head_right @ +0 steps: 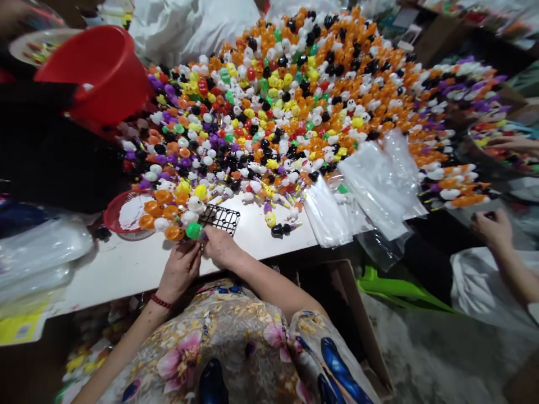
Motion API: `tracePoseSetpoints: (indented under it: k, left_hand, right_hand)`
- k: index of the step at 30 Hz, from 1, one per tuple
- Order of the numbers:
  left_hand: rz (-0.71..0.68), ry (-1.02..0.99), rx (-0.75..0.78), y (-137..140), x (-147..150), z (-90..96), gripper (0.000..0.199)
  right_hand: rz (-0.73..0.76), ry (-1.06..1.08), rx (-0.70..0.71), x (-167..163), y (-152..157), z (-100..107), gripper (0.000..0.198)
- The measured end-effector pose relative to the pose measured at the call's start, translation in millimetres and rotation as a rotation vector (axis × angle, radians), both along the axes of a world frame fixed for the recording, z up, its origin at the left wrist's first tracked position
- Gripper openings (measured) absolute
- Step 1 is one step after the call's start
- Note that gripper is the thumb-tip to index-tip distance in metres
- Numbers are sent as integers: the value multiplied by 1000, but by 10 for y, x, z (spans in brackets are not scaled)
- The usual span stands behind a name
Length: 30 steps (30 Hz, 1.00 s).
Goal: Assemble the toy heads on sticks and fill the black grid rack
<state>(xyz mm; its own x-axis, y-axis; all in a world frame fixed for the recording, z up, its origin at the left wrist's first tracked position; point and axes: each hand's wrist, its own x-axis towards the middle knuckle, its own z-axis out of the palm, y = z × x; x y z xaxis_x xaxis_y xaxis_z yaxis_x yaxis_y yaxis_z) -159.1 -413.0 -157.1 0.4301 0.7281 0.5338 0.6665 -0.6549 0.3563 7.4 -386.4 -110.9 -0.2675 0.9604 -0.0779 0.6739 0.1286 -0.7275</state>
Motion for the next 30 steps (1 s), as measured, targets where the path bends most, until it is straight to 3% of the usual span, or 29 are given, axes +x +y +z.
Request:
tracePoseSetpoints:
  k: [8, 13, 17, 20, 22, 24, 27, 30]
  left_hand:
    - [3, -2, 1, 1, -14, -37, 48]
    - [-8, 19, 53, 15, -15, -17, 56]
    - [-7, 36, 109, 18, -11, 1, 65]
    - [-5, 49, 125, 17, 2, 19, 70]
    - [-6, 52, 136, 17, 15, 40, 72]
    - [0, 52, 143, 15, 26, 64, 72]
    - [8, 63, 142, 12, 34, 93, 72]
    - [2, 81, 145, 10, 32, 99, 72]
  right_hand:
    - [100, -162, 75, -43, -10, 48, 14]
    - [95, -95, 117, -2, -28, -43, 12]
    - [2, 89, 412, 434, -300, -67, 24]
    - [-195, -25, 546, 1039, -579, -18, 25]
    - [-401, -211, 499, 1452, -706, 9, 28]
    - [-515, -396, 375, 1770, -771, 4, 34]
    - [-542, -538, 235, 1986, -788, -57, 37]
    - [-543, -542, 222, 1987, -754, -96, 34]
